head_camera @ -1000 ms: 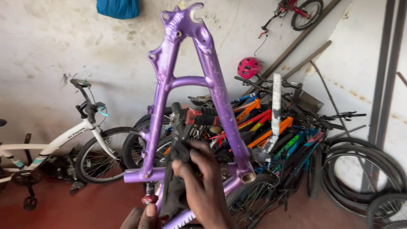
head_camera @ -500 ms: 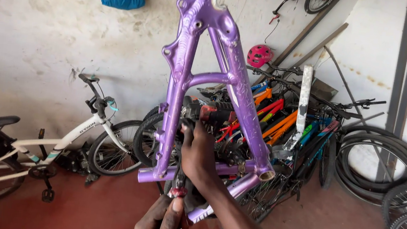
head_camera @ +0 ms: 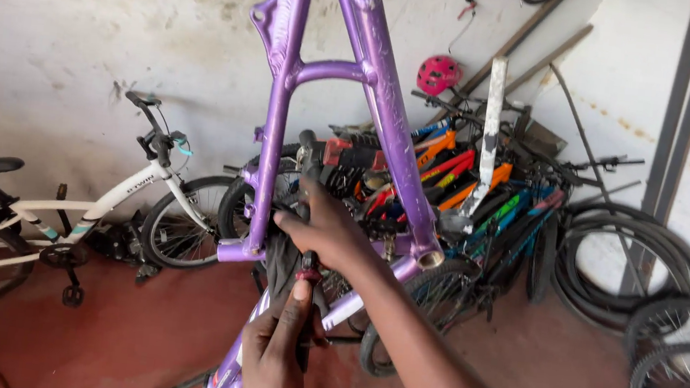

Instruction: A person uses a hammer and a punch to remove a component from a purple bicycle frame while sitting on the floor of a repair area.

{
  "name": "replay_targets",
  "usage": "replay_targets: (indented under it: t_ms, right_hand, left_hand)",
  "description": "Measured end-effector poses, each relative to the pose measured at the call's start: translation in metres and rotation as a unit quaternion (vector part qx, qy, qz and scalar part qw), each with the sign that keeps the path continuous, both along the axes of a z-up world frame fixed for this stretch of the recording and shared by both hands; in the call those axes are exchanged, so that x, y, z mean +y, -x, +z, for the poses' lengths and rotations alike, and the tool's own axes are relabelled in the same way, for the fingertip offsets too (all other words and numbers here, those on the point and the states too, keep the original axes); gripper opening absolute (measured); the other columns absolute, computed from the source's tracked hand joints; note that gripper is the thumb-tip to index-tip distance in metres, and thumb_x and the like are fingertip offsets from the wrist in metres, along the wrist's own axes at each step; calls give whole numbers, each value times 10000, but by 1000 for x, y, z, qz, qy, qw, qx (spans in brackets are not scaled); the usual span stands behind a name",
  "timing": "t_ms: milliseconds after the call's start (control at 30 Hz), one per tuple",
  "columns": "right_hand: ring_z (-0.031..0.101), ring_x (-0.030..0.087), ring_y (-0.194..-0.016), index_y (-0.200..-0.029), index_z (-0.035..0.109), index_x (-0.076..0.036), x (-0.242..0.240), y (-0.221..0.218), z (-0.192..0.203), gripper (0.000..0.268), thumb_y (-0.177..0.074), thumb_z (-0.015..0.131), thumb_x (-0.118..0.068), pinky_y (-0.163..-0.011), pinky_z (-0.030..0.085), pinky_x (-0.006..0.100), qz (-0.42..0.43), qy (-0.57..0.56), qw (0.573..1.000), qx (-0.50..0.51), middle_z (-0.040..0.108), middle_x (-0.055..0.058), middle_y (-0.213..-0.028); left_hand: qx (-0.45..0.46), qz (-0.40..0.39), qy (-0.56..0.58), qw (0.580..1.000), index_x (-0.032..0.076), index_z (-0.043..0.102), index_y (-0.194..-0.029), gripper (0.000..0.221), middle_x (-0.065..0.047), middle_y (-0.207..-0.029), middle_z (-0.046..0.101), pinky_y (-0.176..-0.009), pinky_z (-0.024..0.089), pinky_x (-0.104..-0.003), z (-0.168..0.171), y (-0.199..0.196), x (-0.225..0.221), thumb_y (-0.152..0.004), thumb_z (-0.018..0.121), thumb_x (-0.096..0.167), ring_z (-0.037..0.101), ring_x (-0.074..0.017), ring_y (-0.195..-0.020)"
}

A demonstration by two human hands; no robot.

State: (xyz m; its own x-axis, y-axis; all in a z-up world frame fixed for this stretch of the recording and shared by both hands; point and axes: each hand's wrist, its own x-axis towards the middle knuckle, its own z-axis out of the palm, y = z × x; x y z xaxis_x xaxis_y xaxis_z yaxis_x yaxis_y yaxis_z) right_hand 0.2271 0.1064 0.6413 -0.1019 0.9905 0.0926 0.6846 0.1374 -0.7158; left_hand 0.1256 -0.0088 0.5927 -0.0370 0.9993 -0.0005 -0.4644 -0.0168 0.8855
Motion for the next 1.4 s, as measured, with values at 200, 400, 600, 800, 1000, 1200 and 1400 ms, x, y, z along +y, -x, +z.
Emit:
replay_targets:
  t_ms: [200, 400, 600, 800, 1000, 1200, 1400]
  right_hand:
    - [628, 275, -1022, -1242, 501, -23, -10, -10, -6, 499, -836, 605, -292, -827, 542, 375, -21, -103, 992, -66, 609, 165, -1157]
    - [707, 134, -757, -996, 672, -59, -100, -13, 12, 275, -883, 492, -233, -625, 542, 243, -151, -216, 941, 213, 765, 77, -889]
    - [516, 130, -488, -1097, 714, 14, -152, -30, -37, 404, -852, 536, -254, -442, 418, 267, -227, -64, 920, 314, 613, 68, -597]
    - [331, 115, -432, -1172, 701, -27, -164, -60, -61, 445, -866, 508, -287, -398, 228, 258, -297, -30, 873, 386, 414, 38, -492]
    - [304, 151, -397, -713, 619, 134, -165, -82, -55, 404, -887, 576, -228, -331, 269, 305, -377, -41, 816, 437, 399, 109, -505]
    - [293, 122, -408, -709, 627, 110, -155, -91, -50, 354, -895, 593, -189, -344, 245, 299, -379, -40, 788, 483, 410, 92, -506]
    - [291, 121, -403, -706, 617, 105, -147, -88, -37, 370, -896, 597, -212, -369, 250, 291, -363, -58, 792, 488, 366, 63, -499]
  left_hand:
    - [-63, 29, 46, 996, -124, 665, -680, 457, -171, -520, 524, -465, 415, -333, -10, -7, 6, -893, 540, 260, 474, -229, -486]
    - [-58, 25, 67, 996, -47, 671, -698, 418, -123, -540, 553, -418, 284, -275, -5, -16, 16, -897, 559, 303, 432, -172, -444]
    - [-77, -90, 70, 990, -95, 693, -779, 408, -131, -546, 532, -355, 308, -288, -4, -57, 15, -893, 555, 271, 400, -154, -415]
    - [15, -212, 74, 974, -59, 728, -840, 450, -108, -615, 570, -498, 352, -278, -15, -92, 15, -904, 494, 321, 436, -148, -533]
    - [115, -132, 59, 983, 12, 623, -844, 377, -104, -787, 632, -742, 470, -311, -40, -91, 34, -911, 453, 342, 558, -180, -758]
    - [253, -73, 96, 960, 44, 639, -1000, 393, -118, -899, 699, -776, 468, -323, -61, -74, 45, -833, 557, 390, 617, -202, -824]
    - [290, -53, 98, 950, 1, 702, -935, 483, -112, -771, 698, -672, 454, -284, -80, -66, 48, -792, 567, 442, 580, -184, -697]
